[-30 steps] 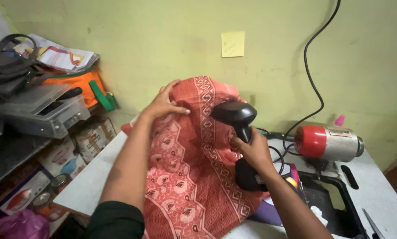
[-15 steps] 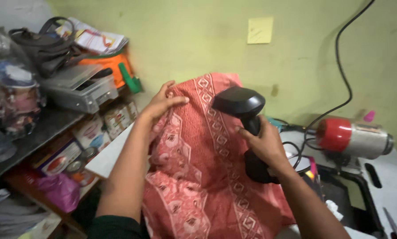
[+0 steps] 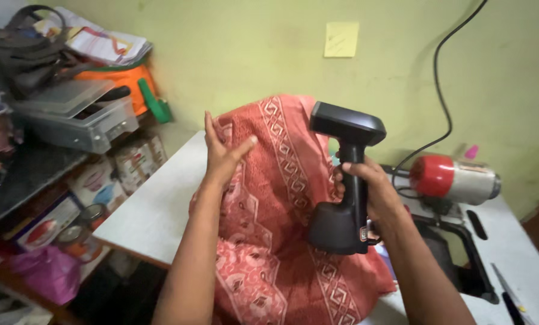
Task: The person uses a handheld garment steamer to remove wrinkles from a patterned cloth. They repeatedly hold the cloth with one hand and move the steamer over it with the other, adjusting the cloth's position and unfolding it as needed.
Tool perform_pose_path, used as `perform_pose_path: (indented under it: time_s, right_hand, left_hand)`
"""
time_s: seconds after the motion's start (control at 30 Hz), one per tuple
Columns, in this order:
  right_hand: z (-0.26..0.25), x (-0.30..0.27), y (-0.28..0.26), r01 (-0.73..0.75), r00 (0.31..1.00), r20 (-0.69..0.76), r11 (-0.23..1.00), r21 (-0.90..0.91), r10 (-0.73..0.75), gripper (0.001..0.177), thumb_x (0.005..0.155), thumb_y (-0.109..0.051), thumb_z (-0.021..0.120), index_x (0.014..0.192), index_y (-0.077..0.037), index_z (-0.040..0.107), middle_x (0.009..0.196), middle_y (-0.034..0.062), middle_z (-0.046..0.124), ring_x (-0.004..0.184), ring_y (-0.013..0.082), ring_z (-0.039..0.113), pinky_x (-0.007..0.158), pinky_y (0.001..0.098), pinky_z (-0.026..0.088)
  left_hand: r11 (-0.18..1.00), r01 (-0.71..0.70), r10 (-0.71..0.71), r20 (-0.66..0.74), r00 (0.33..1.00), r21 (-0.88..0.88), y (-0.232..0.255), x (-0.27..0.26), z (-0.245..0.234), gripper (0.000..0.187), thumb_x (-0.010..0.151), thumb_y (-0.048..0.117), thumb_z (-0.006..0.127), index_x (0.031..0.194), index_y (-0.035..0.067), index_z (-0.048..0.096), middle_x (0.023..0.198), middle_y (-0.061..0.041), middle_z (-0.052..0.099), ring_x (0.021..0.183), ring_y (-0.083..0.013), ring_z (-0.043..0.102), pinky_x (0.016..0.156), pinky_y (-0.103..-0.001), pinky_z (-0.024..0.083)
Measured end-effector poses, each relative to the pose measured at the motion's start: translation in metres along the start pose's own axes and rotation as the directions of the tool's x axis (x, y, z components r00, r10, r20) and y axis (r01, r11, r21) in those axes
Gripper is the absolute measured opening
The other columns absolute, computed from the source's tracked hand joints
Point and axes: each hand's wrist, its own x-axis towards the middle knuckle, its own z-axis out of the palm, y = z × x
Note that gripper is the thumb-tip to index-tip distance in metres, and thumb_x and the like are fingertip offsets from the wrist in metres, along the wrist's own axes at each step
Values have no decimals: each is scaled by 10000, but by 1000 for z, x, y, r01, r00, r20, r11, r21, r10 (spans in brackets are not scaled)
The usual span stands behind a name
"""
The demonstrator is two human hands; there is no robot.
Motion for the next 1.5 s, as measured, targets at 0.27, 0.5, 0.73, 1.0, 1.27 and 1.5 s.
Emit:
perform_pose_path:
  time_s: [0.27, 0.5, 0.73, 1.0, 1.27, 1.5]
  right_hand:
    - [-40, 26, 27, -27, 981, 191, 958, 285, -29, 375, 929, -261, 660, 1192, -24, 538, 793, 72, 548, 570, 158, 534, 527, 304, 449]
    - [-59, 32, 38, -64, 934, 323, 819, 570, -152, 385, 1030, -302, 634, 1212, 22, 532, 846, 104, 543, 598, 162, 530, 548, 287, 434]
    - [-48, 27, 32, 101, 967, 181, 923, 372, -178, 413, 925, -209, 696, 1250, -12, 534, 929, 64, 578, 703, 165, 567, 644, 335, 478]
    - [-16, 24, 19, 32, 969, -218, 939, -342, -113, 259, 765, -92, 830, 926, -4, 647, 695, 51, 658, 539, 162, 584, 506, 332, 459]
    - [19, 6, 21, 34, 921, -296, 810, -585, -253, 271, 769, -214, 881, 787, -34, 678, 672, 22, 645, 562, 98, 559, 514, 287, 434]
    - [13, 11, 28, 183, 917, -242, 874, -451, -317, 205, 777, -151, 861, 831, -54, 690, 728, -33, 644, 636, 65, 564, 555, 266, 433]
  left_hand:
    - [962, 40, -40, -7, 999, 270, 18, -13, 0, 1367, 645, 479, 919, 1641, 84, 70, 1570, -289, 290, 1461, -402, 357, 1191, -463, 335]
    - [964, -77, 57, 86, 995, 255, 20, -15, 12, 1328, 681, 466, 913, 1631, 45, 86, 1560, -280, 319, 1472, -398, 363, 1204, -464, 338]
    - [950, -25, 6, 63, 998, 310, 27, -14, 27, 1319, 683, 457, 909, 1641, 85, 83, 1588, -278, 276, 1482, -410, 324, 1195, -476, 321]
    - [968, -2, -10, 47, 999, 251, 13, -3, 25, 1293, 692, 446, 896, 1639, 88, 90, 1590, -274, 273, 1476, -395, 349, 1189, -455, 349]
    - [972, 58, -83, 101, 991, 228, 4, 7, 22, 1301, 675, 453, 884, 1641, 110, 84, 1586, -257, 283, 1470, -371, 361, 1179, -441, 364]
    - [972, 42, -67, 100, 993, 229, 5, 6, 20, 1303, 672, 454, 894, 1646, 109, 100, 1610, -254, 269, 1495, -371, 335, 1196, -444, 343]
